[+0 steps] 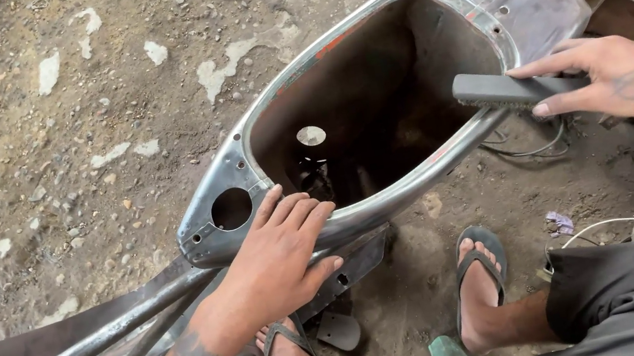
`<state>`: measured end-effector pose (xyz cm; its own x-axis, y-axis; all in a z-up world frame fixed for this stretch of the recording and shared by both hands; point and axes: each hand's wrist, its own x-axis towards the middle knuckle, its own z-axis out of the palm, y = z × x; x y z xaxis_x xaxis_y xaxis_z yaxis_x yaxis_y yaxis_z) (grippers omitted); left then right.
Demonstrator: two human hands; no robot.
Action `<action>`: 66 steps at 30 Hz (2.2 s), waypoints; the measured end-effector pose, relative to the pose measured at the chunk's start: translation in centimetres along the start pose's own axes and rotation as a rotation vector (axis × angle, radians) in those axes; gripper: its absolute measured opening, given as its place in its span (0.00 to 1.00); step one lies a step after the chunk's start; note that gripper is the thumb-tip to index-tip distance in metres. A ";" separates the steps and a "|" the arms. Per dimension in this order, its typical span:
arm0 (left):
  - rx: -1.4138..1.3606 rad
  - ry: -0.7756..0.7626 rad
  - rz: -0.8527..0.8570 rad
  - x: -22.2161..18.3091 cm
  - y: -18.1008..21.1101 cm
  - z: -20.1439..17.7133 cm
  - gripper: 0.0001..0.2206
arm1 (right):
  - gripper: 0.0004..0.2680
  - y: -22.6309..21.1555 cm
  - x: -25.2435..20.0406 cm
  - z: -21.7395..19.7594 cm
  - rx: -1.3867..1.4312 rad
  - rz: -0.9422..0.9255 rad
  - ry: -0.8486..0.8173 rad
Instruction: Sanding the metal frame of a motorcycle using a sanding block and inspecting the surface with hands.
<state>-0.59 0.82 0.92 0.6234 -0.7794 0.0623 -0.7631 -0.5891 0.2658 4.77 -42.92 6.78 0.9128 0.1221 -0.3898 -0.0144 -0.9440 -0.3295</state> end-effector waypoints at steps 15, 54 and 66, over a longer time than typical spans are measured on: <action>-0.014 0.006 0.001 0.0 0.0 0.2 0.29 | 0.27 -2.9 -0.5 2.5 -0.090 -0.255 -0.052; 0.021 0.021 -0.006 -0.3 0.2 0.2 0.31 | 0.24 -0.9 -0.4 1.0 0.190 0.207 -0.216; 0.019 0.046 -0.003 -0.3 0.4 0.1 0.30 | 0.23 2.5 0.1 3.0 0.543 0.133 -0.095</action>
<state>-1.10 0.83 0.95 0.6322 -0.7676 0.1055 -0.7642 -0.5954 0.2480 3.60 -44.38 3.37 0.8485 0.0639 -0.5253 -0.3571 -0.6634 -0.6575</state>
